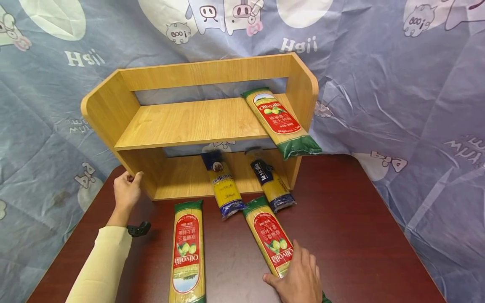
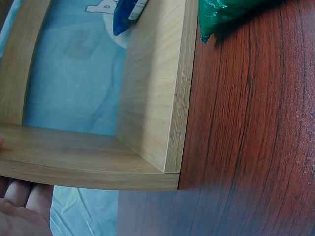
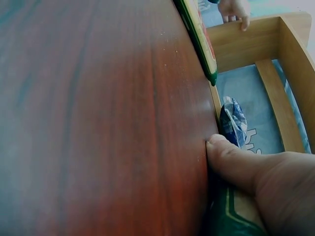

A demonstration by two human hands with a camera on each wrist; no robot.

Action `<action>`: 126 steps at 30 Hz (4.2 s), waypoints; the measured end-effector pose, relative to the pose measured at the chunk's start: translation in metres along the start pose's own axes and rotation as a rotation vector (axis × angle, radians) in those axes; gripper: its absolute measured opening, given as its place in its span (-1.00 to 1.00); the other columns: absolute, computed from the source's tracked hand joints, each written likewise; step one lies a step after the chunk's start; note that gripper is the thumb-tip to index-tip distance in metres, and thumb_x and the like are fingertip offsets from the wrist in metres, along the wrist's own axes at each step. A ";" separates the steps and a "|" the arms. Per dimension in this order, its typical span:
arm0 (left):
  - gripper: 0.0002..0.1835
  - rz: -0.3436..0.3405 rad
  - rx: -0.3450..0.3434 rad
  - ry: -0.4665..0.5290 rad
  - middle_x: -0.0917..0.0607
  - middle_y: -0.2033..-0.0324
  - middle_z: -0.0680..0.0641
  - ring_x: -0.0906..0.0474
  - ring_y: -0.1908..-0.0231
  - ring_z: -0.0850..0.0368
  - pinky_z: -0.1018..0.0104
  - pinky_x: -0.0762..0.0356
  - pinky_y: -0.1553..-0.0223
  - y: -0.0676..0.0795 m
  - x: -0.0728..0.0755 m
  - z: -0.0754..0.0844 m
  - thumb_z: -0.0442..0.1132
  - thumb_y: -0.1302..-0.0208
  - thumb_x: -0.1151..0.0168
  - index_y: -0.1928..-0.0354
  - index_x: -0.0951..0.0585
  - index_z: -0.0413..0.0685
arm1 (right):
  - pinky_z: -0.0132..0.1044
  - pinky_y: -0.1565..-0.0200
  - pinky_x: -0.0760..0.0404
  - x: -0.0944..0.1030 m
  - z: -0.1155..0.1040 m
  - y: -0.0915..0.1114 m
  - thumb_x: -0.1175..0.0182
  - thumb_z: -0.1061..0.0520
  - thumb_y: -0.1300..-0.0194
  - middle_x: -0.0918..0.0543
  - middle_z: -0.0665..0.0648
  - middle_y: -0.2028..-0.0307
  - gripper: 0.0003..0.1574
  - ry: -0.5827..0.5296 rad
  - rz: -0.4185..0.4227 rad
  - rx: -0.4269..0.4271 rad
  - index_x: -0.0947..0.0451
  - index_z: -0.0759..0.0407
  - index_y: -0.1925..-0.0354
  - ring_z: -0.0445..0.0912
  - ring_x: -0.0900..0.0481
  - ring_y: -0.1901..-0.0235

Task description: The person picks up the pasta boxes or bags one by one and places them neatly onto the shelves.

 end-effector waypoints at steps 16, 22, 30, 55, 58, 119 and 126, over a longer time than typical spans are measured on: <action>-0.77 0.004 0.003 0.020 -0.77 0.34 -0.30 -0.55 0.47 0.34 0.54 -0.40 0.52 -0.001 -0.003 -0.004 -0.26 -0.42 -0.22 0.16 -0.73 -0.34 | 0.24 0.11 -0.51 0.005 -0.005 0.005 -0.65 -0.27 0.35 -0.52 0.49 0.11 0.39 -0.035 0.031 -0.034 -0.32 0.59 -0.20 0.31 -0.49 0.12; -0.76 0.004 0.006 0.014 -0.77 0.35 -0.30 -0.52 0.50 0.33 0.50 -0.37 0.57 -0.002 -0.002 -0.004 -0.25 -0.42 -0.21 0.19 -0.72 -0.33 | 0.24 0.28 -0.55 0.007 -0.008 0.004 -0.59 -0.28 0.32 -0.58 0.38 0.23 0.32 -0.016 -0.014 -0.093 -0.34 0.54 -0.20 0.20 -0.56 0.37; -0.77 0.008 0.002 -0.003 -0.76 0.39 -0.29 -0.49 0.52 0.31 0.49 -0.33 0.58 -0.002 -0.002 -0.003 -0.25 -0.41 -0.22 0.22 -0.73 -0.32 | 0.13 0.47 -0.51 0.014 -0.009 0.004 -0.54 -0.23 0.26 -0.55 0.20 0.51 0.10 0.006 -0.044 -0.062 -0.40 0.46 -0.06 0.13 -0.51 0.55; -0.76 0.000 0.016 -0.011 -0.76 0.38 -0.29 -0.54 0.50 0.31 0.51 -0.38 0.56 0.000 -0.003 -0.001 -0.24 -0.41 -0.22 0.23 -0.72 -0.32 | -0.07 0.46 -0.46 0.025 0.000 0.011 -0.54 -0.18 0.22 -0.57 0.10 0.51 0.10 -0.060 -0.158 -0.054 -0.39 0.47 -0.13 0.02 -0.50 0.51; -0.76 0.002 0.018 -0.012 -0.76 0.39 -0.29 -0.52 0.52 0.33 0.50 -0.36 0.57 0.000 -0.002 -0.001 -0.24 -0.41 -0.23 0.23 -0.72 -0.33 | -0.08 0.46 -0.46 0.030 0.000 0.014 -0.55 -0.16 0.25 -0.56 0.08 0.52 0.07 -0.063 -0.122 -0.036 -0.42 0.44 -0.11 0.01 -0.49 0.52; -0.78 0.002 -0.011 0.010 -0.77 0.35 -0.31 -0.63 0.39 0.11 0.57 -0.40 0.50 -0.001 -0.001 -0.001 -0.28 -0.41 -0.23 0.13 -0.73 -0.33 | -0.15 0.42 -0.52 0.190 -0.140 -0.019 -0.56 0.00 0.06 -0.69 0.18 0.30 -0.09 -0.235 0.290 0.320 -0.44 0.27 -0.21 0.02 -0.59 0.40; -0.74 -0.019 0.003 0.020 -0.77 0.30 -0.32 -0.71 0.25 -0.13 0.60 -0.43 0.47 0.000 -0.001 0.000 -0.27 -0.43 -0.21 0.06 -0.72 -0.34 | -0.18 0.43 -0.54 0.193 -0.157 -0.035 -0.51 -0.03 0.02 -0.67 0.19 0.29 -0.05 -0.246 0.247 0.323 -0.39 0.29 -0.27 0.02 -0.60 0.41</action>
Point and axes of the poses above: each hand's wrist, its own y-axis away from the middle knuckle, its own x-axis out of the back of the hand, z = x × y, the point moved 2 cm from there along -y, towards the middle knuckle
